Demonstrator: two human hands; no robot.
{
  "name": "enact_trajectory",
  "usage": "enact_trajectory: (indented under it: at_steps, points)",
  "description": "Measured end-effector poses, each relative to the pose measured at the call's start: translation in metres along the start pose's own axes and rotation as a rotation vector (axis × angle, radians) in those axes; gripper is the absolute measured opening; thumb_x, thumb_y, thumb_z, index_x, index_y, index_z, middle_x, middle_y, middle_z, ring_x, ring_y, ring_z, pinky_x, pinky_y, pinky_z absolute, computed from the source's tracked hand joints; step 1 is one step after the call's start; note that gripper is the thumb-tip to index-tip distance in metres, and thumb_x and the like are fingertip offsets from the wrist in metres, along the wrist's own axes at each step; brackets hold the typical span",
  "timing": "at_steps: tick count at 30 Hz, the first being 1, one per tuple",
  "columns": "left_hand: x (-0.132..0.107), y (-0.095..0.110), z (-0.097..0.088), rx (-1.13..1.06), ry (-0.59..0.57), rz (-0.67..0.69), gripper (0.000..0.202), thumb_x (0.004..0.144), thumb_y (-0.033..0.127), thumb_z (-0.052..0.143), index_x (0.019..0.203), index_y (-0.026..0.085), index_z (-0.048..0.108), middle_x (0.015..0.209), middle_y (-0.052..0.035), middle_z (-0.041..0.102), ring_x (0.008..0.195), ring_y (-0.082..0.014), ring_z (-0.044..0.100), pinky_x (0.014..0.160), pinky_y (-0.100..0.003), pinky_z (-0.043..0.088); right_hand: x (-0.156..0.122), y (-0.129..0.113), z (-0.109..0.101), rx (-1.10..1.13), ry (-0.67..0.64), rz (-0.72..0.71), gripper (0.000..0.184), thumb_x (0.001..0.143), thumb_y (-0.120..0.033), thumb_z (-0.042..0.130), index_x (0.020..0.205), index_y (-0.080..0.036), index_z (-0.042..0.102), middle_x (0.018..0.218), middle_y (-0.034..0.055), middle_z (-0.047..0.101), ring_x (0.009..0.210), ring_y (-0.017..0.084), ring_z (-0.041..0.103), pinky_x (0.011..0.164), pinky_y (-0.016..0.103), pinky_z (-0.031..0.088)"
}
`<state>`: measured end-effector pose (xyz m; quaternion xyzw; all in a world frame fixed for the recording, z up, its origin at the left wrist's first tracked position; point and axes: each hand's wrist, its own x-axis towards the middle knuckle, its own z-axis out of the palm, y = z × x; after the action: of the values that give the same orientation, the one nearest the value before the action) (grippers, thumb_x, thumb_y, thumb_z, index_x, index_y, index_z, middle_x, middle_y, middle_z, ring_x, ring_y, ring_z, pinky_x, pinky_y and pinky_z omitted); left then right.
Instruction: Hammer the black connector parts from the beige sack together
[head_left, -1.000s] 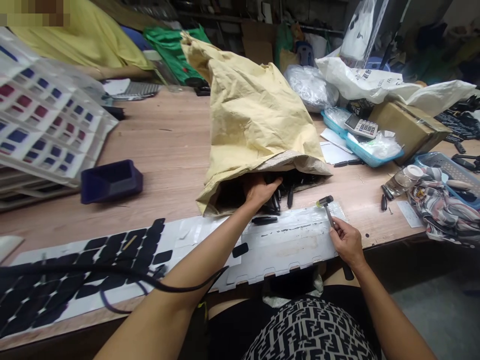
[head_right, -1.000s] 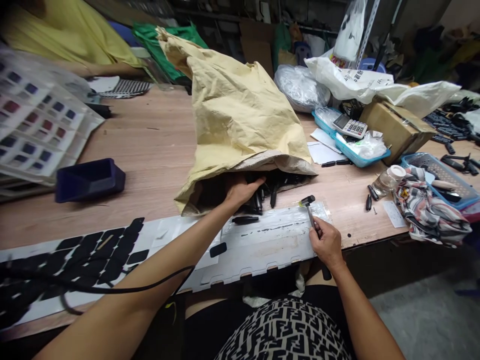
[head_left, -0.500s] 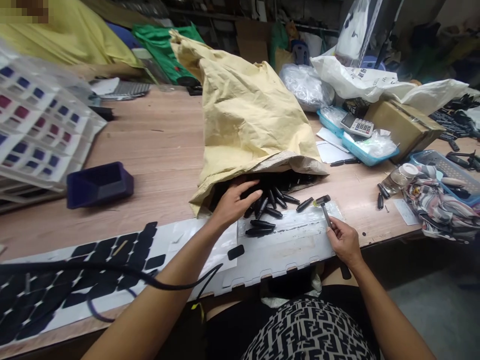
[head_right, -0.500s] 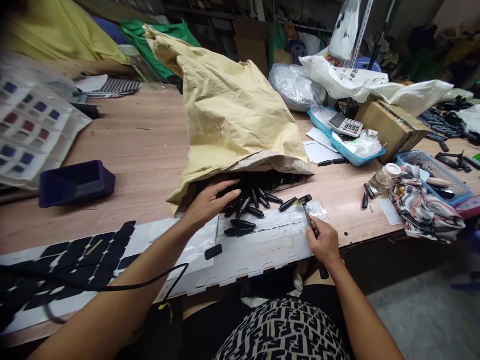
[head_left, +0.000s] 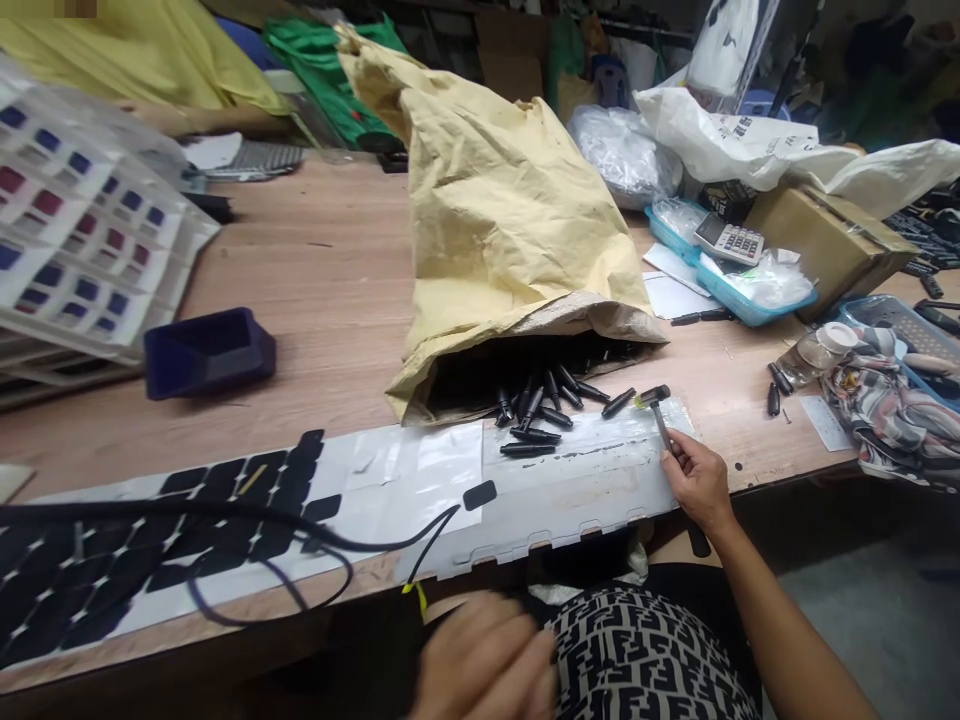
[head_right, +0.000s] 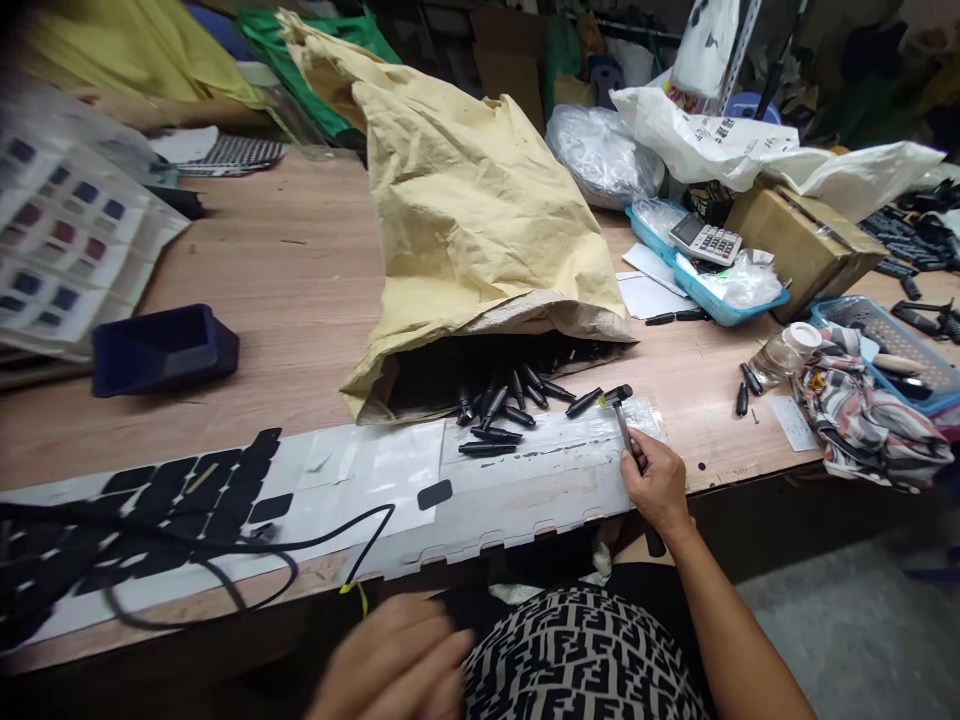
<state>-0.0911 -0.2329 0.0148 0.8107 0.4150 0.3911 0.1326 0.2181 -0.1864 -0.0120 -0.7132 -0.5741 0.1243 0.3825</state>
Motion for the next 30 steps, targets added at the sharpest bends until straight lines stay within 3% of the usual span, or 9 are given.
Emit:
enact_trajectory:
  at_steps: [1, 2, 4, 6, 10, 17, 20, 25, 30]
  points:
    - [0.01, 0.004, 0.013, -0.07, 0.029, 0.217, 0.035, 0.075, 0.027, 0.073, 0.108, 0.037, 0.069, 0.08, 0.0006, 0.071, 0.07, -0.0212, 0.066, 0.063, -0.037, 0.06, 0.0, 0.0, 0.0, 0.003, -0.003, 0.003, 0.036, 0.086, -0.031, 0.058, 0.116, -0.017, 0.073, 0.077, 0.0029, 0.068, 0.06, 0.014, 0.06, 0.056, 0.024, 0.05]
    - [0.023, 0.004, 0.026, -0.069, 0.05, 0.285, 0.041, 0.077, 0.018, 0.071, 0.116, 0.031, 0.066, 0.084, -0.0019, 0.071, 0.073, -0.0204, 0.067, 0.065, -0.035, 0.059, 0.0, 0.001, 0.0, 0.006, -0.005, 0.004, 0.036, 0.086, -0.031, 0.058, 0.116, -0.017, 0.073, 0.077, 0.0028, 0.068, 0.06, 0.014, 0.06, 0.056, 0.024, 0.05]
    - [0.053, -0.007, 0.047, 0.02, 0.111, 0.115, 0.043, 0.083, 0.012, 0.063, 0.125, 0.024, 0.06, 0.094, -0.0065, 0.069, 0.087, -0.0219, 0.067, 0.075, -0.036, 0.058, 0.0, 0.002, 0.0, 0.012, -0.01, 0.002, 0.037, 0.086, -0.031, 0.059, 0.117, -0.016, 0.073, 0.078, 0.003, 0.068, 0.061, 0.014, 0.06, 0.056, 0.024, 0.05]
    - [0.077, -0.026, 0.06, 0.149, 0.129, -0.087, 0.043, 0.086, 0.018, 0.06, 0.129, 0.018, 0.056, 0.114, -0.0132, 0.066, 0.108, -0.0281, 0.062, 0.091, -0.044, 0.054, -0.001, 0.004, 0.001, 0.016, -0.008, -0.004, 0.037, 0.086, -0.031, 0.059, 0.117, -0.016, 0.073, 0.079, 0.0035, 0.069, 0.062, 0.015, 0.06, 0.056, 0.024, 0.05]
    - [0.087, -0.058, 0.067, 0.256, 0.075, -0.383, 0.053, 0.083, 0.029, 0.062, 0.133, 0.013, 0.051, 0.121, -0.016, 0.062, 0.117, -0.0344, 0.053, 0.103, -0.053, 0.044, -0.003, 0.006, 0.002, 0.005, 0.003, -0.014, 0.037, 0.086, -0.031, 0.059, 0.118, -0.017, 0.073, 0.081, 0.0037, 0.07, 0.063, 0.015, 0.061, 0.058, 0.025, 0.051]
    - [0.067, -0.08, 0.066, 0.19, -0.006, -0.459, 0.028, 0.088, 0.036, 0.055, 0.108, 0.018, 0.065, 0.103, -0.0109, 0.062, 0.104, -0.0305, 0.053, 0.097, -0.047, 0.043, -0.003, 0.003, 0.001, 0.015, -0.001, -0.015, 0.036, 0.085, -0.03, 0.059, 0.116, -0.017, 0.073, 0.08, 0.0036, 0.07, 0.062, 0.015, 0.06, 0.059, 0.025, 0.051]
    - [0.069, -0.076, 0.068, 0.108, -0.055, -0.426, 0.021, 0.088, 0.036, 0.058, 0.099, 0.021, 0.067, 0.094, -0.0085, 0.065, 0.099, -0.0291, 0.053, 0.093, -0.045, 0.043, -0.002, 0.002, 0.0, 0.033, -0.01, 0.003, 0.038, 0.085, -0.03, 0.059, 0.117, -0.015, 0.073, 0.081, 0.0043, 0.07, 0.062, 0.014, 0.059, 0.059, 0.025, 0.051]
    - [0.08, -0.045, 0.087, -0.084, -0.186, -0.301, 0.013, 0.087, 0.031, 0.064, 0.096, 0.024, 0.069, 0.095, -0.0048, 0.067, 0.099, -0.0267, 0.055, 0.094, -0.044, 0.043, -0.002, 0.002, 0.0, 0.062, -0.018, 0.025, 0.038, 0.085, -0.03, 0.06, 0.117, -0.014, 0.072, 0.082, 0.0046, 0.071, 0.063, 0.014, 0.059, 0.059, 0.025, 0.052]
    - [0.094, -0.033, 0.103, -0.151, -0.239, -0.3, 0.012, 0.084, 0.028, 0.069, 0.096, 0.024, 0.07, 0.095, -0.0034, 0.068, 0.1, -0.0256, 0.055, 0.094, -0.043, 0.043, -0.012, -0.005, -0.012, 0.094, -0.011, -0.027, 0.037, 0.085, -0.028, 0.061, 0.118, -0.014, 0.071, 0.09, 0.0072, 0.072, 0.071, 0.017, 0.064, 0.064, 0.028, 0.055]
